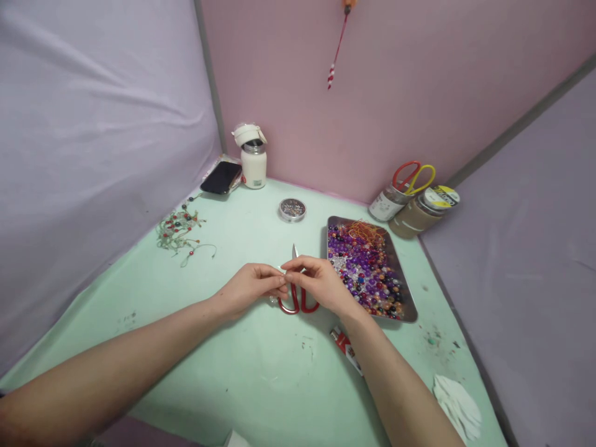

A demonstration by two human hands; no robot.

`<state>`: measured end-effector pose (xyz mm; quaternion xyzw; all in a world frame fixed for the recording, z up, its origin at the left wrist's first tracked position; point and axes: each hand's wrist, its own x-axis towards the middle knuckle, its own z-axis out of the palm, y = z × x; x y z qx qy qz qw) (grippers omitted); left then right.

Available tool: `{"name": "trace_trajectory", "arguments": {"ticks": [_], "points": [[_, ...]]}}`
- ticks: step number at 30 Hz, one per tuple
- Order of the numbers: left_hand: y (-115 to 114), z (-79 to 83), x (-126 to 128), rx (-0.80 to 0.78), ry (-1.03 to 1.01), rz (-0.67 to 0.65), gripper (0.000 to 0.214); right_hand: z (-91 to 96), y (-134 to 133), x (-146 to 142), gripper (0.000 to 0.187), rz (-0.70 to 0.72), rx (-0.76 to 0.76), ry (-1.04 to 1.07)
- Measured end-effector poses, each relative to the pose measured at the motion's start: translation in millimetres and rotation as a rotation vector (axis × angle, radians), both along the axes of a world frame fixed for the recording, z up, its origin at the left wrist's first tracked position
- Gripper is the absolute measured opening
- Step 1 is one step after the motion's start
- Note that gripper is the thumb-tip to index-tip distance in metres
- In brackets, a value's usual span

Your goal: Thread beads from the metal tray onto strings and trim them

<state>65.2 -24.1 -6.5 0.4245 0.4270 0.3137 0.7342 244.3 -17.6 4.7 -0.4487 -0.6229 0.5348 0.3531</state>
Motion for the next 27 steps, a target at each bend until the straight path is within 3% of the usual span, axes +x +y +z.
{"name": "trace_trajectory", "arguments": {"ticks": [5, 15, 22, 27], "points": [[1, 2.9, -1, 0.04, -0.023, 0.059, 0.028, 2.8, 0, -1, 0.02, -0.154, -0.009, 0.039], [2, -1.6, -3, 0.06, -0.106, 0.097, 0.027, -2.7, -7, -14, 0.018, -0.173, -0.028, 0.104], [5, 1.2, -4, 0.115, -0.086, 0.134, 0.027, 0.7, -13, -18, 0.017, -0.216, 0.128, 0.032], [12, 3.0, -8, 0.239, 0.077, 0.171, 0.027, 2.8, -19, -21, 0.014, -0.241, 0.21, -0.047]]}}
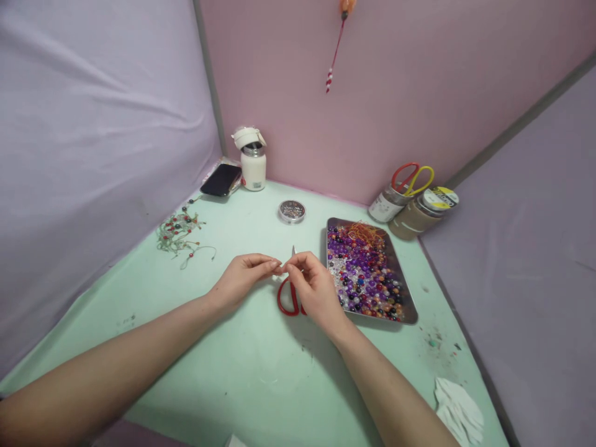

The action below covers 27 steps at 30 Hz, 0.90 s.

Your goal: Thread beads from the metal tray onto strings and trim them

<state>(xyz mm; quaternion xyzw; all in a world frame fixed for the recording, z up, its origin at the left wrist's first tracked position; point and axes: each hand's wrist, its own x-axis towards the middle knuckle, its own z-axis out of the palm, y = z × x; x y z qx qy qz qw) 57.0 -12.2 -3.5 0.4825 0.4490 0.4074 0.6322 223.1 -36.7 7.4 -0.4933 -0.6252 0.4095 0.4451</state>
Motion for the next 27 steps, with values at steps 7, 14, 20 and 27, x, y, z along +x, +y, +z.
{"name": "trace_trajectory", "arguments": {"ticks": [7, 14, 20, 27], "points": [[3, -2.6, 0, 0.092, 0.19, 0.019, 0.021, 7.4, -7, -1, 0.013, -0.059, 0.294, -0.404], [2, -5.7, 2, 0.218, 0.297, 0.019, 0.018, 12.6, -10, 1, 0.019, -0.113, 0.653, -0.915], [0, -12.0, 0, 0.398, 0.415, -0.016, 0.018, 16.3, -11, 1, 0.016, -0.157, 0.724, -1.152], [-1, -10.9, -1, 0.466, 0.456, -0.042, 0.019, 15.5, -11, 2, 0.015, -0.141, 0.686, -1.192]]}}
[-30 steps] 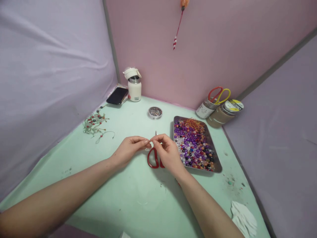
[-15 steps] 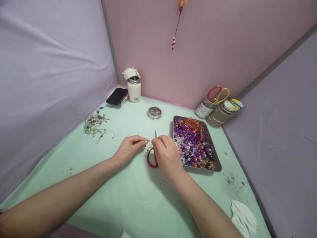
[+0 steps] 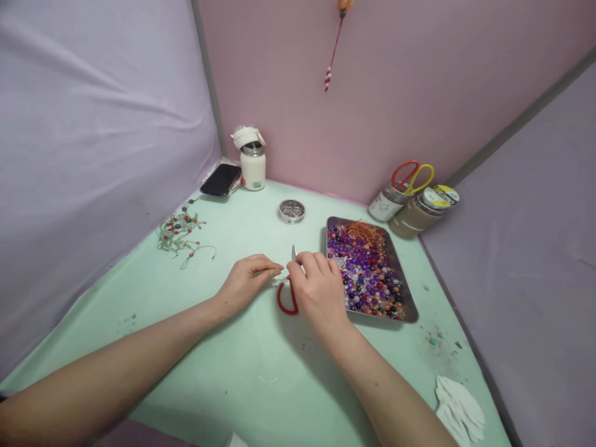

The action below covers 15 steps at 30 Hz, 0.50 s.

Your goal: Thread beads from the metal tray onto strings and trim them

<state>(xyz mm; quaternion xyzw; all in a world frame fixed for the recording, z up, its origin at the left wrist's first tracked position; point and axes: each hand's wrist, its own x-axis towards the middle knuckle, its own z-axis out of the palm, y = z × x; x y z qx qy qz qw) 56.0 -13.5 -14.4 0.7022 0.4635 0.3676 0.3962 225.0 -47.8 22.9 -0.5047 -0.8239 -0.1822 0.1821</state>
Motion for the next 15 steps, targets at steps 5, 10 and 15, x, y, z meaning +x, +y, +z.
{"name": "trace_trajectory", "arguments": {"ticks": [5, 10, 15], "points": [[-0.4, -0.3, -0.2, -0.012, -0.002, 0.005, 0.019, 1.0, 0.6, 0.3, 0.012, 0.001, -0.016, -0.004], [-0.1, -0.6, 0.1, -0.032, -0.003, 0.011, 0.018, 1.4, 0.4, 0.7, 0.013, 0.012, -0.043, -0.003], [-0.3, 0.3, 0.5, -0.033, -0.006, 0.012, 0.018, 0.1, 0.8, 1.3, 0.013, 0.016, -0.047, -0.008]]}}
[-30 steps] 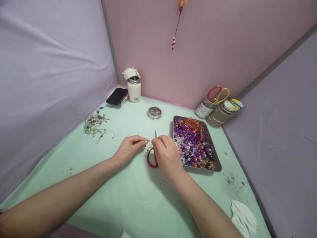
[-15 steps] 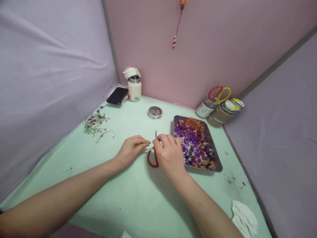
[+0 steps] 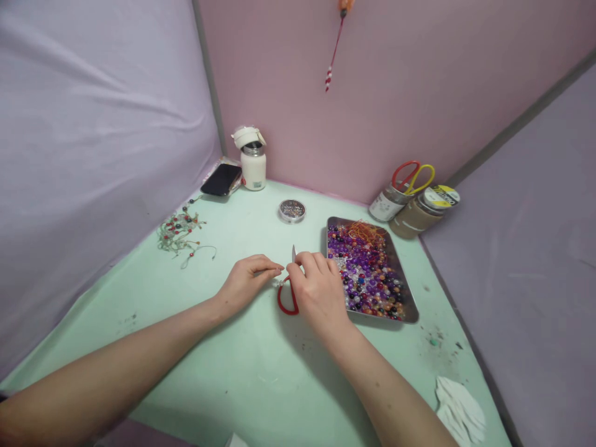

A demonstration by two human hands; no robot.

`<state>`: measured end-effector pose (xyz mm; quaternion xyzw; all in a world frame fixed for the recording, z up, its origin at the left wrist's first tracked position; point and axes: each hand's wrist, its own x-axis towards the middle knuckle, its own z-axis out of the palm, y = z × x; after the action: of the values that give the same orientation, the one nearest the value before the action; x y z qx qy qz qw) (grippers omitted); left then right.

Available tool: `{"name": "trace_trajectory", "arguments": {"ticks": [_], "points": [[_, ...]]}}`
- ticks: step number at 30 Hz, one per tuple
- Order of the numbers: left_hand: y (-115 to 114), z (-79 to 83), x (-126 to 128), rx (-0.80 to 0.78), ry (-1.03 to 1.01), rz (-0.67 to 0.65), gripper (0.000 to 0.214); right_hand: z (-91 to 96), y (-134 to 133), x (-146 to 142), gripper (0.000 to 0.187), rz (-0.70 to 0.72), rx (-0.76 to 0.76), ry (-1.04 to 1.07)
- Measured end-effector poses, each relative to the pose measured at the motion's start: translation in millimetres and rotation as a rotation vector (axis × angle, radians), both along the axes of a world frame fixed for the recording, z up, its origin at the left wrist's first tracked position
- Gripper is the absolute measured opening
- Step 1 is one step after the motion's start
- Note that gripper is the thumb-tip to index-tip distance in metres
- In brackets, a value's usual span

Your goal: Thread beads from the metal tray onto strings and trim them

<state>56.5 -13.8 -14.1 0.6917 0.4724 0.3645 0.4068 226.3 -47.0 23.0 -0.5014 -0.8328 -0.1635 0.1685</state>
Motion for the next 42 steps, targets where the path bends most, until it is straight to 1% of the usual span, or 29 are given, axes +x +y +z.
{"name": "trace_trajectory", "arguments": {"ticks": [9, 26, 34, 42], "points": [[-0.6, -1.6, -0.1, 0.009, 0.002, -0.009, 0.019, 0.4, 0.3, -1.3, 0.012, -0.01, 0.001, -0.011], [-1.9, 2.3, 1.4, 0.054, 0.053, -0.032, 0.018, 0.1, 0.7, -0.3, 0.009, -0.018, -0.027, -0.034], [-0.4, -2.7, 0.7, 0.075, 0.055, -0.051, 0.02, 0.3, 1.3, 0.0, 0.009, -0.009, -0.035, -0.011], [-0.6, -2.2, 0.7, 0.078, 0.05, -0.051, 0.019, 3.1, 2.5, 3.8, 0.009, -0.017, -0.01, 0.022]]}}
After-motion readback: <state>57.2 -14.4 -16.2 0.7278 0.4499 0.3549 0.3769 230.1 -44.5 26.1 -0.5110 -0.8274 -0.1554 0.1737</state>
